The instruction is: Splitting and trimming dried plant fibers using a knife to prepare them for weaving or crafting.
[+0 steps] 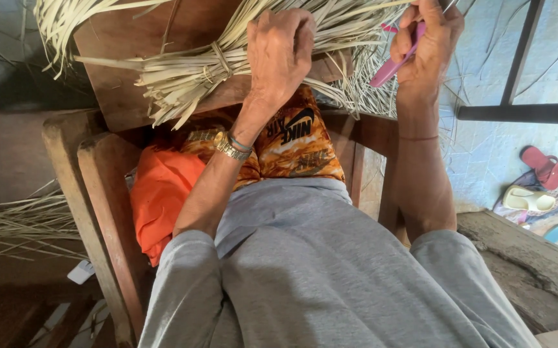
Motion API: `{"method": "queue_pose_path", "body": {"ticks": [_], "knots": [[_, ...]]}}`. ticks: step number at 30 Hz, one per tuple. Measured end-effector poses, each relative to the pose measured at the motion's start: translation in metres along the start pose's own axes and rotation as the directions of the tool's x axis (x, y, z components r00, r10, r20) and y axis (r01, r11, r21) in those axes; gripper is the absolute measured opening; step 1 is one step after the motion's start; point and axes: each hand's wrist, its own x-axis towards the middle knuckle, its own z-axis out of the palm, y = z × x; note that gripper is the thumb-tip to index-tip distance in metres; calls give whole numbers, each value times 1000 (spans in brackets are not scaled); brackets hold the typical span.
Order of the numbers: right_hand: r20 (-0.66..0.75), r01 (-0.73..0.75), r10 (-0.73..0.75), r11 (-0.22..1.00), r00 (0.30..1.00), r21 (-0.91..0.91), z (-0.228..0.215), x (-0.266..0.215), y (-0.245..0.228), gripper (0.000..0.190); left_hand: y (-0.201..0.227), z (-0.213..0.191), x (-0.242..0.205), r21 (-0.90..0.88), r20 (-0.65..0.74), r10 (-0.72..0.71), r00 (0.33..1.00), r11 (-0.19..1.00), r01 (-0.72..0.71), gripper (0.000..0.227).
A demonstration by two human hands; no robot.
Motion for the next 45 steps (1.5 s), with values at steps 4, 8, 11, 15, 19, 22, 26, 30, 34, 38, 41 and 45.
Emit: {"method": "queue_pose_path", "body": {"ticks": [4, 8, 11, 15, 19, 22, 26, 30, 34, 38, 41, 45], "knots": [[133, -120, 139, 983, 981, -142, 24, -21, -19, 35, 5, 4, 1, -131, 32, -110, 993, 985, 113, 10], [497, -188, 214, 977, 841, -101, 25, -29, -8, 23, 15, -4, -2, -524, 244, -55, 968, 833, 179, 8], [463, -95, 137, 989, 876, -112, 38, -35, -3, 17, 37, -23, 0, -661, 302, 41, 953, 729, 178, 12], [522, -141, 108, 990, 846, 23, 26, -34, 12, 14, 35, -6, -10, -548, 293, -35, 956, 813, 198, 12], [478, -357, 239, 918, 845, 172, 14, -39, 5, 11, 45, -12, -19, -552, 296, -6, 955, 815, 176, 25], [486, -385, 260, 906, 834, 176, -7, -27, -11, 17, 55, -35, -24, -482, 410, 20, 912, 854, 198, 28], [740, -405, 100, 881, 665, 245, -26, -13, -35, 21, 62, -60, -28, -368, 486, 29, 873, 913, 175, 32], [579, -469, 223, 824, 784, 318, -53, -11, -39, 19, 54, -65, -28, -445, 409, 83, 909, 887, 119, 29], [641, -496, 116, 741, 759, 453, -50, -11, -54, 28, 36, -58, -26, -250, 298, 96, 950, 968, -20, 24], [745, -206, -87, 934, 662, 292, -55, -8, -73, 28, 23, -64, -10, -74, 231, 99, 968, 994, -84, 30], [642, -110, -125, 943, 756, 313, -104, 4, -81, 28, -10, -48, -11, 39, 249, 19, 968, 999, -29, 30], [744, -168, -75, 955, 664, 246, -127, -7, -106, 6, -24, -41, -10, 129, 220, -30, 975, 992, 1, 25]]}}
